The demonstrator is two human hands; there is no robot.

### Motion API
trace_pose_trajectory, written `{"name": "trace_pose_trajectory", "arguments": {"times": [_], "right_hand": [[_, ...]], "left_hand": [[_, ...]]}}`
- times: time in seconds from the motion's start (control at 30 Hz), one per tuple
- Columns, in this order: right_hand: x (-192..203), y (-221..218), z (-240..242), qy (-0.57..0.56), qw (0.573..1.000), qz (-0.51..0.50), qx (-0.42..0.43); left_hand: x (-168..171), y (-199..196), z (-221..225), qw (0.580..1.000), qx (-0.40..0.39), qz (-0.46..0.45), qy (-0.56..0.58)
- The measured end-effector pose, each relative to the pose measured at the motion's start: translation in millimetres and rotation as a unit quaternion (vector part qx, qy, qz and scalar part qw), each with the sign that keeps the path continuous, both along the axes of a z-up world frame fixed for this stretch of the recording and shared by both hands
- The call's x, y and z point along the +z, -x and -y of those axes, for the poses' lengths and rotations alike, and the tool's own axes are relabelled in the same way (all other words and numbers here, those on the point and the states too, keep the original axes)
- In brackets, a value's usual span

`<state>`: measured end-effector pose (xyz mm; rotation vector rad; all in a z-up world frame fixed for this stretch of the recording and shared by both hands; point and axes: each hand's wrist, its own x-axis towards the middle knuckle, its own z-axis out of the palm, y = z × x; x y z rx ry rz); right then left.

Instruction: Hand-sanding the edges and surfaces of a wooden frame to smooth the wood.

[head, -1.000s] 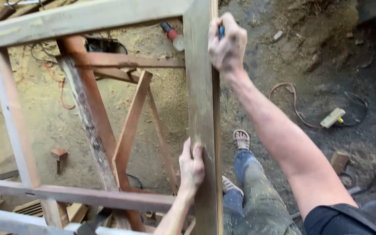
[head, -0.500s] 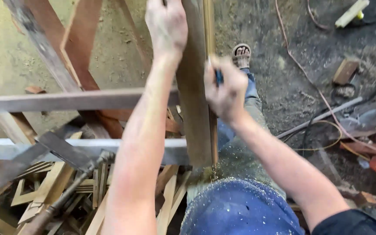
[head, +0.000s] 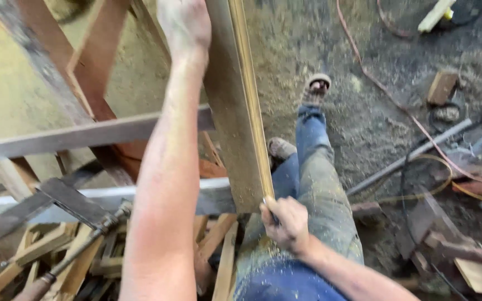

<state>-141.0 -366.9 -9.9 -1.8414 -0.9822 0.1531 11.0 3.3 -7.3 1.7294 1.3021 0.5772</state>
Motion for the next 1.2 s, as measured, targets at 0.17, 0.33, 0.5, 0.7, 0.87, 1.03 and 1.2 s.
{"name": "trace_pose_trajectory", "arguments": {"times": [0.17,0.33,0.5,0.7,0.87,1.03,1.2], "right_hand": [[6.1,-28.7,-40.7,-0.007,1.0,-0.021,0.019],[19.2,-74.3,-92.1,0.008,0.997,-0.079,-0.006],[-21.9,-34.2,-55.3,0.031,0.999,-0.002,-0.032],[-3.2,-146.8,-190.6,-0.009,0.999,-0.037,-0.031],[-26.7,-236.0,-301.8,0.003,0.997,-0.028,-0.069],[-42.3,-314.7,-400.5,0.013,0.997,-0.032,-0.075],[-22.0,-394.5,-488.2,-0.029,0.998,-0.048,-0.031]], "left_hand": [[20.9,-3.5,7.7,0.999,0.01,-0.005,0.046],[25.8,-4.3,6.3,0.994,0.0,-0.052,0.091],[18.2,-1.6,6.8,0.995,0.01,-0.056,0.085],[7.9,3.5,4.3,0.995,0.024,-0.047,0.09],[19.3,0.9,4.2,0.981,0.055,-0.095,0.162],[-12.9,15.6,9.8,0.985,0.032,-0.142,0.091],[-12.4,12.9,12.5,0.966,0.067,-0.204,0.147]]}}
